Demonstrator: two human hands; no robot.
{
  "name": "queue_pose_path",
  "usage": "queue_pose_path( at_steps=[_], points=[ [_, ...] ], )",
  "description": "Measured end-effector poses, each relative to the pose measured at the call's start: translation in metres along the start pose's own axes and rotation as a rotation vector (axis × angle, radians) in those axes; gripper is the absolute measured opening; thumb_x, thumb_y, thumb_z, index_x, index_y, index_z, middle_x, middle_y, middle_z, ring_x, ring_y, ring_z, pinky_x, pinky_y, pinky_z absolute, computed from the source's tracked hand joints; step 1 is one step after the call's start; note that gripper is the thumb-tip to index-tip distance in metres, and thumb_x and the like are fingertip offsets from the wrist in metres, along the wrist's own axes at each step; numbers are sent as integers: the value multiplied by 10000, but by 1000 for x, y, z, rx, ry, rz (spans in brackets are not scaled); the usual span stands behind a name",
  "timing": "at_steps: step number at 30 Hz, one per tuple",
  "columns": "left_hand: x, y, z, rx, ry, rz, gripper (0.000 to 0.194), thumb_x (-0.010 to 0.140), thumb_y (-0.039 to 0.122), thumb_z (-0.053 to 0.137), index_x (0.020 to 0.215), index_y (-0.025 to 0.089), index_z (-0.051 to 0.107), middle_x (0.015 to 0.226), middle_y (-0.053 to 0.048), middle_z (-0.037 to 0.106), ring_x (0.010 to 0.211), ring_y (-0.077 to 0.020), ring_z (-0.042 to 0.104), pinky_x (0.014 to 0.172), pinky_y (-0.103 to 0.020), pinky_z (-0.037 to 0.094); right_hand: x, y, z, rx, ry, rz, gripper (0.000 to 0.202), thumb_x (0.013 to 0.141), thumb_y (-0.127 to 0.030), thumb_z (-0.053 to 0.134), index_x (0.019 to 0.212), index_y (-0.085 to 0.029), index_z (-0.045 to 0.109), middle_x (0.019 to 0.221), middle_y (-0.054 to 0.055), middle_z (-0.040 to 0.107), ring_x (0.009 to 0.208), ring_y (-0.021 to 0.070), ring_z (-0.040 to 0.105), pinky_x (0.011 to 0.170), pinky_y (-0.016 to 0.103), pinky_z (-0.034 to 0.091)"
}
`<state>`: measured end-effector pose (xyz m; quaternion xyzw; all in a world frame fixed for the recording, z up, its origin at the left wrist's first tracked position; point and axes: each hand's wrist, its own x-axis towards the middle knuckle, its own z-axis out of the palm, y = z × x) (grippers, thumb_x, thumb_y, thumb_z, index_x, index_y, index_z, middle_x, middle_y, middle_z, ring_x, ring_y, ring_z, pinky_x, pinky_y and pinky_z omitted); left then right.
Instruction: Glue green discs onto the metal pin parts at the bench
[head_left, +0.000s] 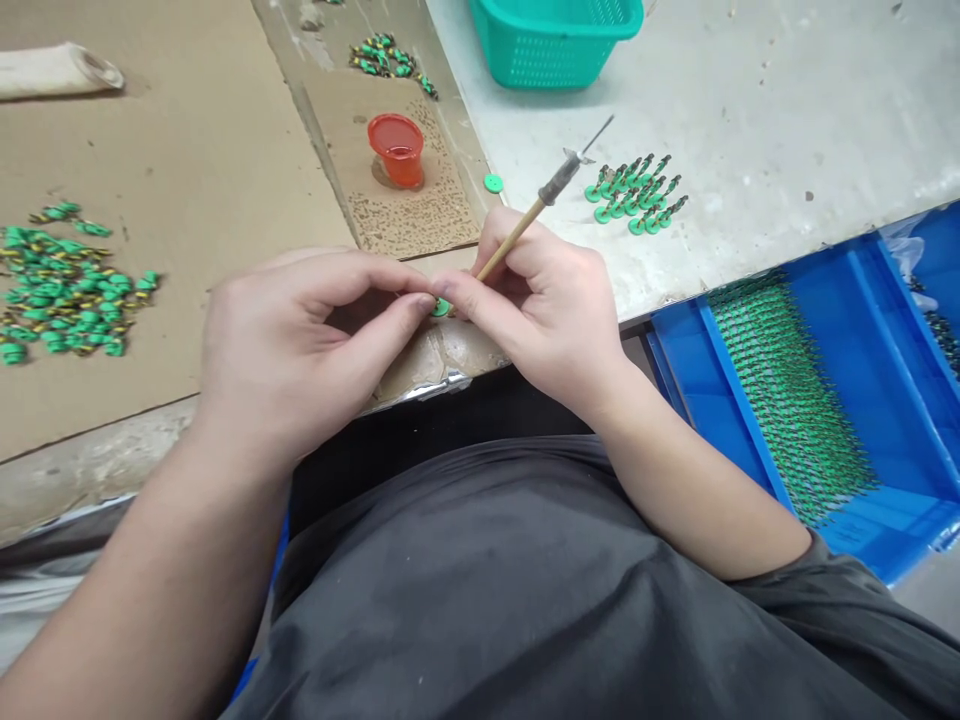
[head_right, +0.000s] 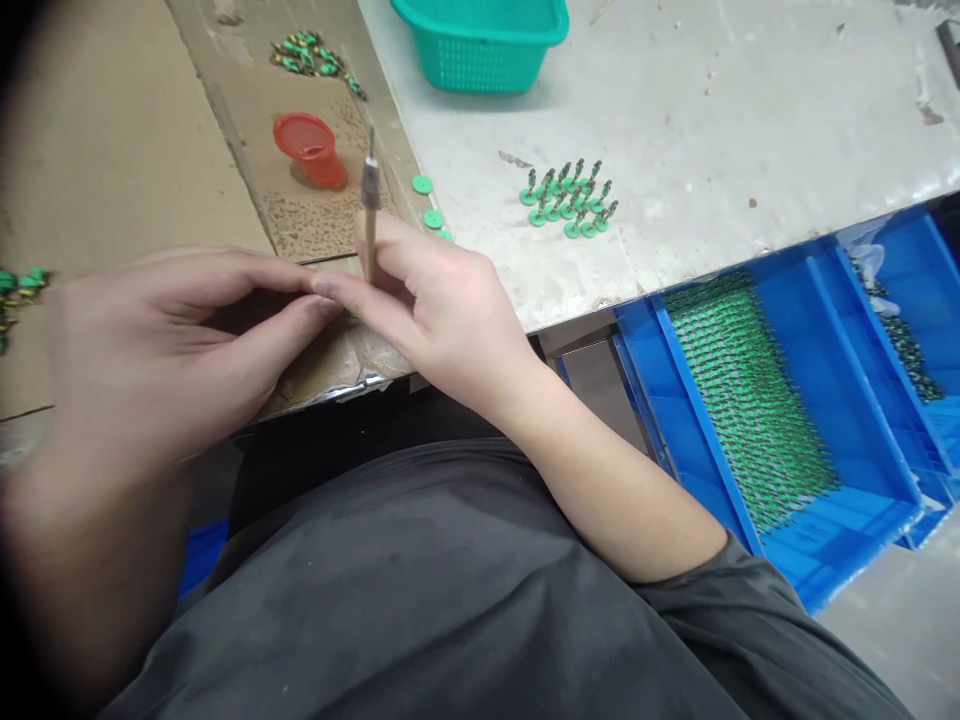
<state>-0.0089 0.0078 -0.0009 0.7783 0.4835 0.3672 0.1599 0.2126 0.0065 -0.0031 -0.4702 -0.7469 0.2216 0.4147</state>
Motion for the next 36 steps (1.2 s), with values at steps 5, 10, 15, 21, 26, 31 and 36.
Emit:
queue_pose_path(
  at_steps=[5, 10, 15, 21, 26, 31, 36],
  points=[
    [-1, -1, 1, -4, -5, -7, 127, 1089, 370, 790, 1098, 323, 907, 978, 81, 868, 882, -144, 775, 799, -278, 527, 1, 3, 2, 9, 32, -12, 486, 1196, -576, 621, 850, -235, 644, 870, 3, 668, 845, 177, 715, 803, 323, 655],
    [-1, 0, 0, -2, -8, -7, 121, 1083, 352, 795, 1111, 321, 908, 1002, 77, 878, 904, -147, 787, 826, -269, 544, 2, 2, 3, 60, 87, -110, 468, 1185, -536, 678, 830, -244, 587, 815, -22, 654, 778, 147, 679, 766, 289, 603],
    [0, -2, 0, -2, -3, -5, 152, 1087, 369, 765, 1107, 326, 909, 993, 80, 877, 914, -155, 800, 821, -277, 546, 3, 2, 7, 7, 58, -157, 473, 1236, -553, 566, 877, -246, 595, 865, -23, 678, 849, 142, 706, 872, 295, 606],
    [0, -1, -1, 5, 3, 2, 175, 1095, 371, 746, 1119, 327, 914, 979, 78, 878, 897, -144, 800, 808, -270, 548, 4, 3, 11, -15, 37, -156, 482, 1245, -546, 541, 887, -236, 633, 871, -26, 662, 869, 137, 714, 892, 296, 612],
    [0, -2, 0, 2, -2, 1, 174, 1092, 388, 749, 1113, 334, 913, 989, 83, 879, 906, -144, 805, 814, -276, 556, 3, -3, 9, -39, 7, -107, 437, 1249, -507, 532, 937, -236, 673, 896, -25, 658, 908, 153, 725, 918, 319, 630],
    [-2, -3, 0, -18, 4, -6, 160, 1083, 364, 757, 1125, 345, 910, 1014, 95, 884, 925, -133, 811, 825, -261, 551, 4, -4, 11, -55, -2, -127, 403, 1264, -505, 482, 1018, -250, 674, 956, -12, 725, 980, 171, 755, 953, 321, 623],
    [-3, -4, -1, -17, 20, 3, 182, 1057, 291, 737, 1107, 325, 908, 1041, 100, 885, 947, -118, 814, 864, -238, 564, 5, -4, 17, -94, -9, -208, 271, 1250, -466, 524, 1190, -259, 687, 1090, 46, 804, 1059, 203, 759, 983, 313, 591]
  ],
)
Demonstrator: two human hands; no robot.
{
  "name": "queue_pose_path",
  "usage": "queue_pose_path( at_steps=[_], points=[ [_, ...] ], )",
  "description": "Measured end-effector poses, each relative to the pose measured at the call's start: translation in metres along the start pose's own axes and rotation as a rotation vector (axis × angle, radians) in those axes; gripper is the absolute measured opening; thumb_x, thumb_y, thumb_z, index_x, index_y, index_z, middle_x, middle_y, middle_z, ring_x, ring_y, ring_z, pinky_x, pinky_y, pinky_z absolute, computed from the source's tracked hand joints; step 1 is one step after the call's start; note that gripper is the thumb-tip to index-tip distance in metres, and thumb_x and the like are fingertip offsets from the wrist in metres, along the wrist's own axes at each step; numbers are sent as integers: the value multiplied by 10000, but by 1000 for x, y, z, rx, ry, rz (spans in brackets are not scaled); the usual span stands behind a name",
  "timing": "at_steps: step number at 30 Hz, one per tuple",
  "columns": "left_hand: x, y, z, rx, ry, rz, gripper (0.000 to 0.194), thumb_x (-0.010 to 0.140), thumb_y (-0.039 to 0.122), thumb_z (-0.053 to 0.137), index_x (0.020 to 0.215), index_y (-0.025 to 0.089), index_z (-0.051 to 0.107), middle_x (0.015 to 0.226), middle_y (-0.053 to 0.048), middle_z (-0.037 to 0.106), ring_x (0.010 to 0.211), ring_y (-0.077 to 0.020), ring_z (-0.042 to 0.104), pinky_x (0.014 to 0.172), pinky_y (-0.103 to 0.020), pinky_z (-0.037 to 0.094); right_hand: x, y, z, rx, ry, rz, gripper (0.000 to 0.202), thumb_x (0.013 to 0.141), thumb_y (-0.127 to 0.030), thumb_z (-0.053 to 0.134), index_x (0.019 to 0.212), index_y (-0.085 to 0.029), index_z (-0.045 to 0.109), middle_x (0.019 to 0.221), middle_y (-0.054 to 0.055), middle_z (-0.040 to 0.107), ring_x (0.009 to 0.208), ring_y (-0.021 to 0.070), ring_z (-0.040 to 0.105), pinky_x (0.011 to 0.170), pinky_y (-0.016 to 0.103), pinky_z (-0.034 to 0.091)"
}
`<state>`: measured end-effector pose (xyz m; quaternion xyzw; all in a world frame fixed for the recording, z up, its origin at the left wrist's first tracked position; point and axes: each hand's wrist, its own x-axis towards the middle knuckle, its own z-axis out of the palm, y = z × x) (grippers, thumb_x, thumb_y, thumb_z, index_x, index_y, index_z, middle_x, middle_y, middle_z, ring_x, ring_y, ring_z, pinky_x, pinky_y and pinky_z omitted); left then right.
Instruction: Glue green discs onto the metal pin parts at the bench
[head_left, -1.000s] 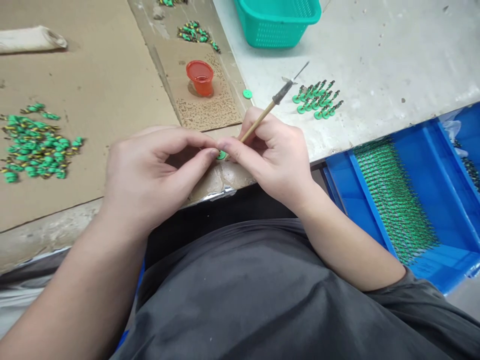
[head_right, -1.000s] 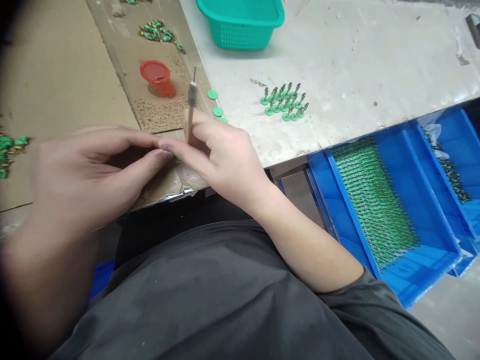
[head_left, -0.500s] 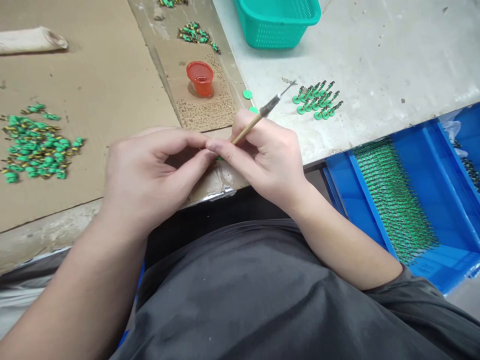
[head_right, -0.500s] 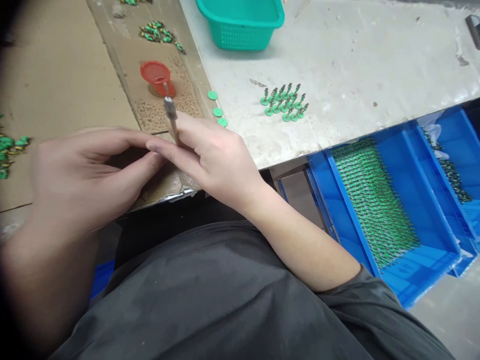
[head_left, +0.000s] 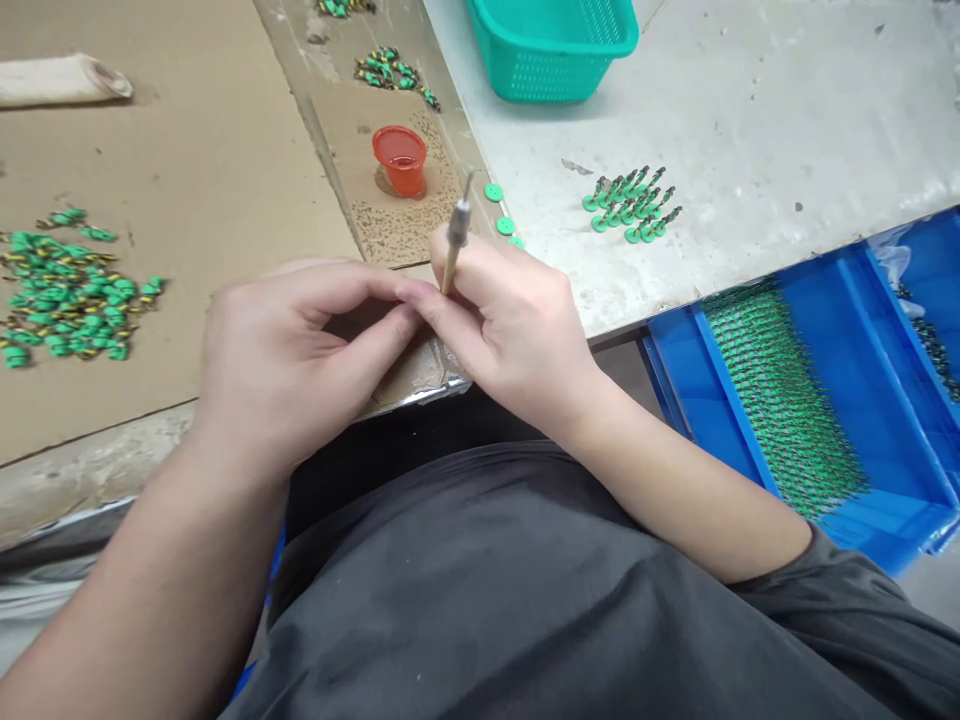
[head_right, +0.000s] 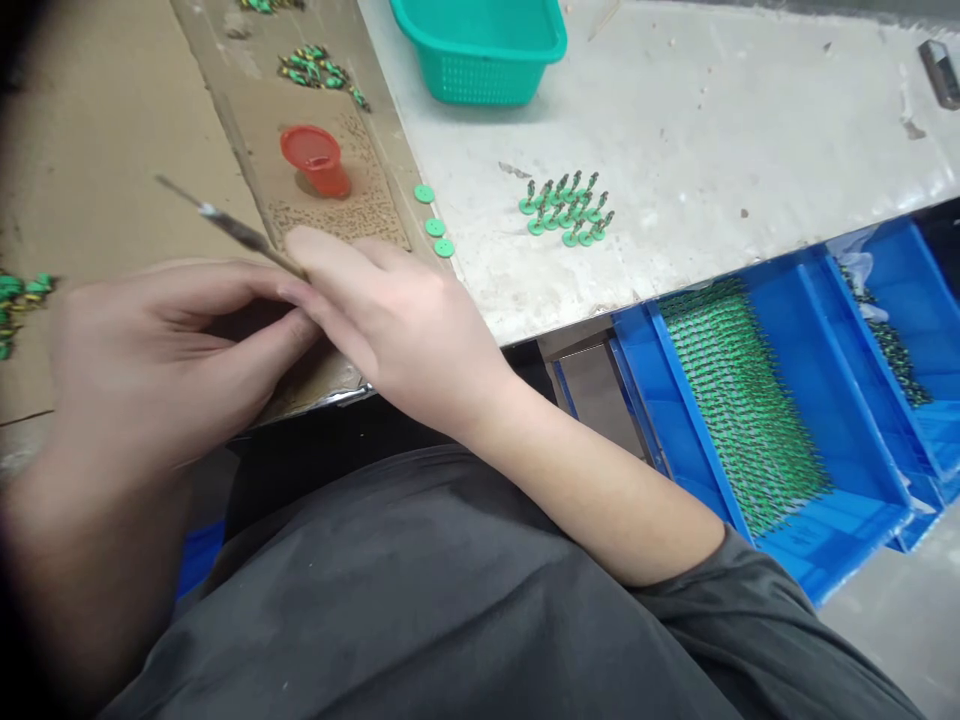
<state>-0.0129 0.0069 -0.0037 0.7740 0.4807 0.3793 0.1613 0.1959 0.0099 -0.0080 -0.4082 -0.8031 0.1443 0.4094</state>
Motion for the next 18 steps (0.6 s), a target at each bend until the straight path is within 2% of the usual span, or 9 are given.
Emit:
queue_pose_path(
  at_steps=[4, 6, 9, 11, 18],
  points=[
    [1, -1, -1, 9, 0, -23, 191, 1049, 350, 727, 1073, 320, 915, 1002, 72, 879, 917, -149, 813, 839, -270, 580, 0, -1, 1, -62, -28, -18, 310, 1266, -459, 468, 1187, -255, 689, 1040, 49, 789, 970, 214, 734, 904, 338, 569],
    [2, -2, -1, 10, -10, -44, 198, 1057, 418, 746, 1102, 339, 922, 1005, 57, 886, 910, -168, 812, 828, -294, 582, -1, 0, -2, -9, 20, -41, 313, 1265, -439, 474, 1115, -248, 671, 1014, 38, 782, 935, 198, 733, 889, 326, 578],
    [2, -2, 0, 6, -27, -74, 205, 1070, 476, 768, 1118, 353, 925, 1031, 44, 900, 916, -174, 816, 828, -308, 577, -5, 3, -10, 51, 108, 55, 356, 1241, -457, 554, 949, -260, 607, 975, 25, 766, 884, 180, 729, 874, 314, 602],
    [2, -1, 1, 7, -31, -79, 194, 1074, 469, 772, 1098, 351, 924, 1037, 48, 904, 920, -166, 819, 830, -302, 571, -8, 4, -15, 61, 117, 143, 406, 1215, -503, 614, 886, -267, 581, 936, 23, 751, 857, 185, 721, 845, 326, 607],
    [1, 2, 2, 12, -15, -88, 162, 1064, 429, 786, 1086, 340, 919, 1032, 58, 901, 895, -154, 814, 811, -288, 566, -11, 5, -18, 264, 20, 302, 436, 1207, -576, 609, 921, -247, 635, 875, 24, 771, 866, 191, 783, 823, 331, 633]
  ],
)
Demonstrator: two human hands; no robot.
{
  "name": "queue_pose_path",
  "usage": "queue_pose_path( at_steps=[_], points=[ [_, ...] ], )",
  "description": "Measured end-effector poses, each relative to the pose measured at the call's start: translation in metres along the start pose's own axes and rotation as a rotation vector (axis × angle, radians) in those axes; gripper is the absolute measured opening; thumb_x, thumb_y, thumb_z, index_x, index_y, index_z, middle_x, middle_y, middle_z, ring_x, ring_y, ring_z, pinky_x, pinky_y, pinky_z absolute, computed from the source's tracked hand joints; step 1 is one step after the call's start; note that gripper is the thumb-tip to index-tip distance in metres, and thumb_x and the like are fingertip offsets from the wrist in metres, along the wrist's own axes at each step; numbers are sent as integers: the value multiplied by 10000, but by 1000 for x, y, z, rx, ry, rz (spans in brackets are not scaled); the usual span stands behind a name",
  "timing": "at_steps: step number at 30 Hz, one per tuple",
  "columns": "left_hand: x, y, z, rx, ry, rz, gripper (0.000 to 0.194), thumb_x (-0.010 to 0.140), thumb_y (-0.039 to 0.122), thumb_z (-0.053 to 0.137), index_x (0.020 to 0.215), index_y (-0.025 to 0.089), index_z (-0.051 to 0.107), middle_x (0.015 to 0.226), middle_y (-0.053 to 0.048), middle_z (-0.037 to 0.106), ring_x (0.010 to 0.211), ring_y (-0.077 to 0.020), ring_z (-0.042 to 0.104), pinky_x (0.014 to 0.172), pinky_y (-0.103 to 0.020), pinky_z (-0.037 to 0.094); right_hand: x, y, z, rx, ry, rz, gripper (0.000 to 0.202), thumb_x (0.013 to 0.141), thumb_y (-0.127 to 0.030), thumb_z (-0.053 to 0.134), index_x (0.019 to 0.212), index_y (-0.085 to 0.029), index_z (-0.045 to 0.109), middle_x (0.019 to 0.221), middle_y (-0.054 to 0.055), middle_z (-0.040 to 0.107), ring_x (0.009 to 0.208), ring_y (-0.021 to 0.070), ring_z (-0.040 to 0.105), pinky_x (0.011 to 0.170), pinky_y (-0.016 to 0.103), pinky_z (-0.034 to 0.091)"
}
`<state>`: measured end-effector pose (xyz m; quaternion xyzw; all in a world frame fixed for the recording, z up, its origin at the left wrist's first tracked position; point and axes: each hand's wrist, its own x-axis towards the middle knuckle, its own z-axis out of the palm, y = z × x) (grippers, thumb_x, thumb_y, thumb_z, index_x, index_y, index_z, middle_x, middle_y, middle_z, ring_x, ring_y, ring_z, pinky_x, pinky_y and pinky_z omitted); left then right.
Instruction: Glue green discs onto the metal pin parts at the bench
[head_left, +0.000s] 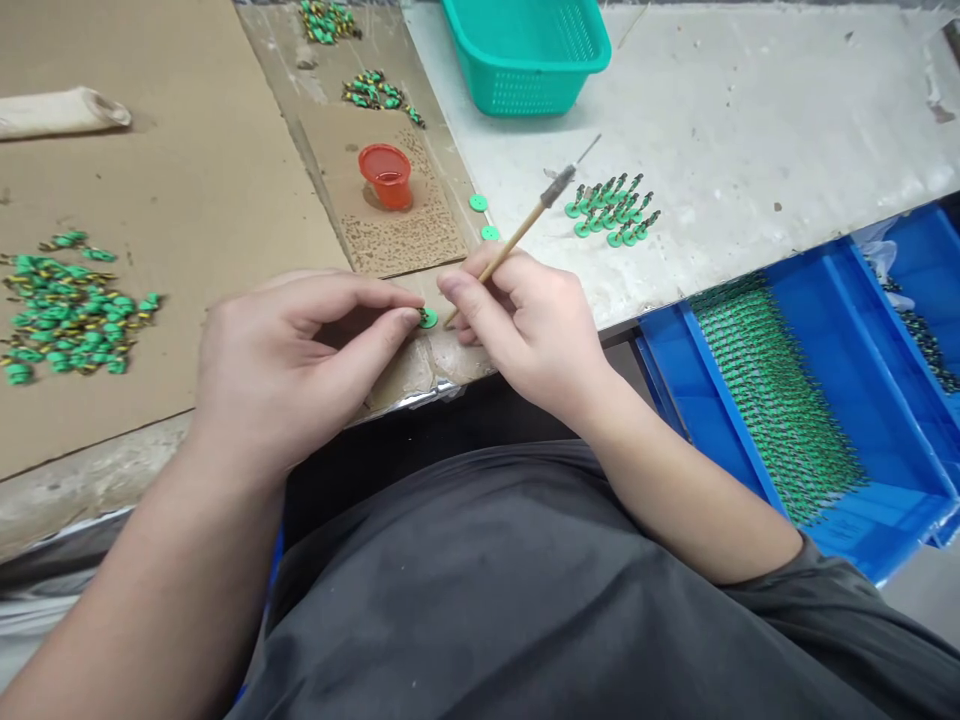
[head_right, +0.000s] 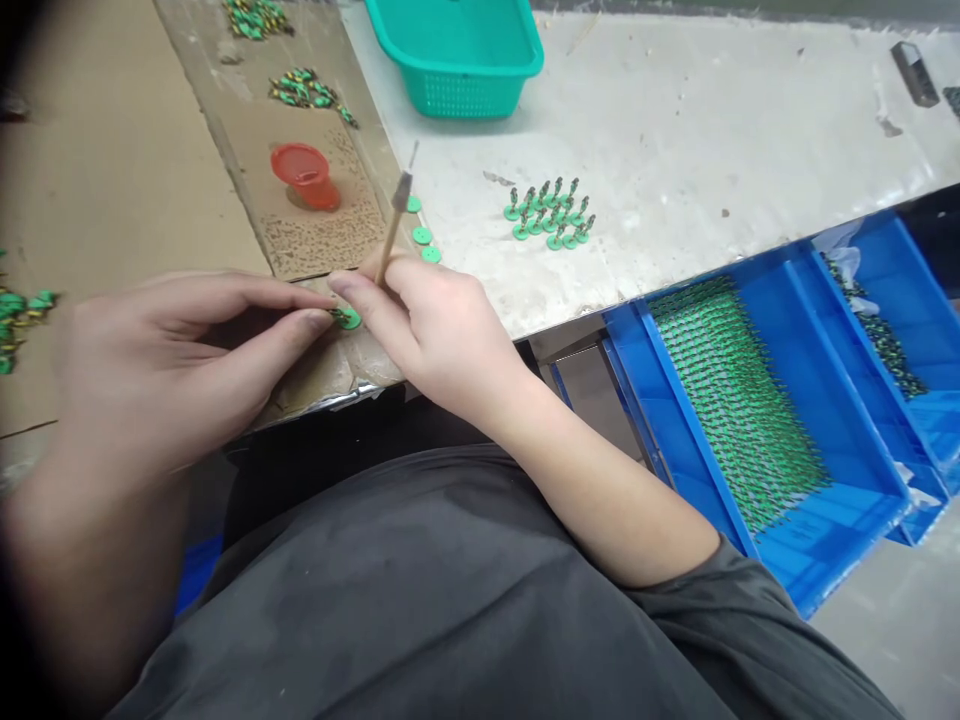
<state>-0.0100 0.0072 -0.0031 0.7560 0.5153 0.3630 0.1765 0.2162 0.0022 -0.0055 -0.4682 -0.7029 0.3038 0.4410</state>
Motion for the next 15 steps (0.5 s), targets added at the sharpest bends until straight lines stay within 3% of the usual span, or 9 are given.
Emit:
queue_pose_path(
  at_steps=[6, 15],
  points=[
    [1, 2, -2, 8, -5, 27, 142, 1076, 382, 791, 1115, 344, 922, 997, 80, 891, 856, -125, 787, 772, -256, 538, -1, 2, 4, 14, -54, -102, 315, 1227, -468, 599, 1048, -229, 700, 1011, 22, 800, 1042, 193, 835, 900, 311, 689],
    [1, 0, -1, -10, -5, 55, 146, 1072, 343, 815, 1169, 374, 919, 980, 107, 875, 859, -112, 774, 761, -243, 515, 2, 4, 12, -47, -78, -106, 331, 1256, -371, 524, 992, -218, 652, 1082, 21, 777, 1036, 172, 820, 952, 308, 689]
  ],
)
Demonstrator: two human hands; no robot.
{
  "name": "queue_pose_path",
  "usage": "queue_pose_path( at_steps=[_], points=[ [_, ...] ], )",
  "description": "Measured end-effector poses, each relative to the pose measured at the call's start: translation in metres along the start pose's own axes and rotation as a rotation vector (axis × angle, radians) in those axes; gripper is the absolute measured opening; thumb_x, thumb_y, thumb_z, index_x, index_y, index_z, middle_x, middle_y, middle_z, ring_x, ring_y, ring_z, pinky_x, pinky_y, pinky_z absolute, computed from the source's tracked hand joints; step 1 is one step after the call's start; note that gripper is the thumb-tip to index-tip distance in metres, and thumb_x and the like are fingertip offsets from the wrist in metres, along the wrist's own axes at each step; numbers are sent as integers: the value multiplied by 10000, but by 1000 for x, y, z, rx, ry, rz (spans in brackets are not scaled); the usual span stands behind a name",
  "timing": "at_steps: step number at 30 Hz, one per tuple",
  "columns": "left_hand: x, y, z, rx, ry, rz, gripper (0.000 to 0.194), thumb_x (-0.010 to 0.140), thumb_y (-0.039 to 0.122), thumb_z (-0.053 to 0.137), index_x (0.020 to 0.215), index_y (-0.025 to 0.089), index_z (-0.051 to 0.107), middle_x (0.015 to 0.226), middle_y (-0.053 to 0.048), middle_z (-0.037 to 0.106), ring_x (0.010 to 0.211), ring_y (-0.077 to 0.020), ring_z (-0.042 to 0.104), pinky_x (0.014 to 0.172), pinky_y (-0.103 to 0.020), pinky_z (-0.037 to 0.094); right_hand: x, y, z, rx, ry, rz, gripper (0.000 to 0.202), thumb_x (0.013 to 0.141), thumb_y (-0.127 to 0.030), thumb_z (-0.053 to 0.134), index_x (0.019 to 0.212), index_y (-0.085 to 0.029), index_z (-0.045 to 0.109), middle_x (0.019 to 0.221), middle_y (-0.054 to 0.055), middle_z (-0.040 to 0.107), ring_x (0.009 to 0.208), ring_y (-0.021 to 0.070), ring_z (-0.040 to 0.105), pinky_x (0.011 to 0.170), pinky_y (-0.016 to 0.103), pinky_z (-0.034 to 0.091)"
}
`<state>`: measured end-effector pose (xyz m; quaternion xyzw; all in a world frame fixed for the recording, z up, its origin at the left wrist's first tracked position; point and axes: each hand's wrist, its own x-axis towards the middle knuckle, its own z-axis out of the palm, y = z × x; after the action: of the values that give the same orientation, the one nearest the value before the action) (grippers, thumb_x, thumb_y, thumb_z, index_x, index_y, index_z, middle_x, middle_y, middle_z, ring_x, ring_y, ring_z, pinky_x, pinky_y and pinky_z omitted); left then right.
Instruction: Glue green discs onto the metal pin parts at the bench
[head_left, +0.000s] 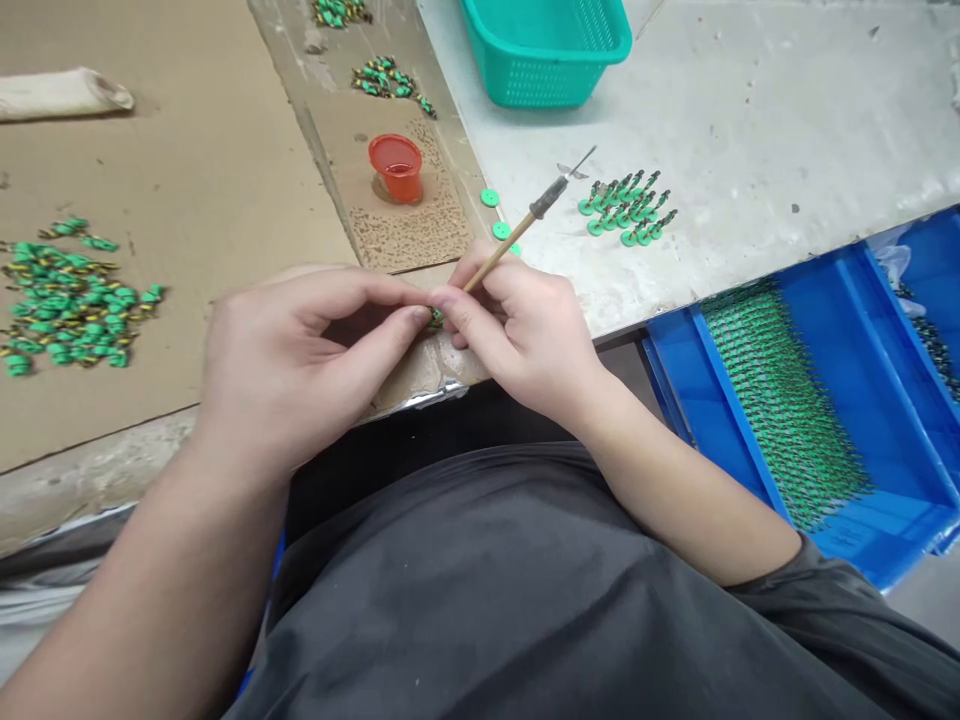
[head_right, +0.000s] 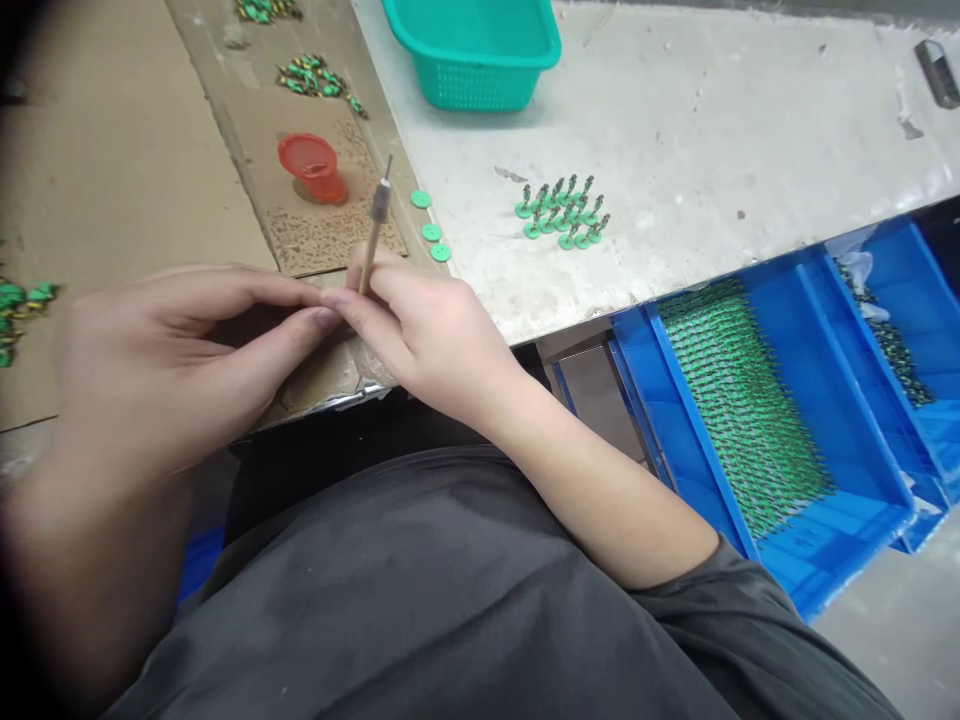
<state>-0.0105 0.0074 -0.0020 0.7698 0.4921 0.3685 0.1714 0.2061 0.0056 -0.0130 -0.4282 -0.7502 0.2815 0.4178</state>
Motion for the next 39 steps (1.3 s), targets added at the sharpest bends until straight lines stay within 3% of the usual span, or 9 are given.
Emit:
queue_pose_path(
  at_steps=[8, 16, 20, 28, 34, 39],
  points=[
    [-1, -1, 1, -8, -5, 6, 112, 1078, 337, 821, 1143, 358, 910, 1043, 119, 893, 907, -104, 801, 795, -232, 543, 0, 7, 7, 85, 46, 120, 388, 1227, -573, 543, 1008, -257, 592, 1018, 20, 773, 987, 192, 818, 912, 339, 703],
    [3, -2, 2, 22, -15, 24, 109, 1094, 362, 801, 1096, 314, 899, 1017, 85, 884, 905, -123, 796, 831, -259, 561, -4, 8, 9, 144, 114, 188, 324, 1234, -542, 543, 1085, -262, 609, 906, -13, 742, 830, 174, 817, 819, 328, 715],
    [4, -2, 3, 9, -21, 17, 113, 1097, 360, 796, 1123, 317, 897, 1050, 83, 887, 930, -125, 795, 848, -258, 562, -5, 8, 5, 94, 122, 159, 375, 1236, -586, 516, 1100, -254, 623, 941, 9, 758, 949, 200, 837, 885, 363, 719],
    [1, -5, 4, 7, -3, -16, 131, 1084, 365, 820, 1177, 405, 903, 1072, 143, 894, 943, -110, 815, 849, -238, 554, 2, 7, -6, -46, 34, -47, 416, 1243, -591, 482, 1047, -263, 648, 1046, 49, 824, 1027, 207, 814, 1000, 362, 665],
    [0, -5, 4, 7, -3, -46, 111, 1081, 395, 817, 1147, 371, 902, 1083, 129, 894, 975, -125, 826, 889, -261, 576, 12, 8, -16, 20, -69, 77, 343, 1241, -552, 519, 1074, -270, 619, 977, 44, 802, 979, 227, 816, 941, 368, 661],
    [1, 1, 2, 53, -24, -19, 157, 1111, 397, 763, 1168, 327, 891, 1096, 106, 888, 976, -138, 811, 911, -287, 577, 25, -5, -28, -26, -178, 142, 316, 1257, -445, 545, 1014, -249, 589, 988, 34, 788, 865, 181, 791, 854, 316, 612]
  ],
)
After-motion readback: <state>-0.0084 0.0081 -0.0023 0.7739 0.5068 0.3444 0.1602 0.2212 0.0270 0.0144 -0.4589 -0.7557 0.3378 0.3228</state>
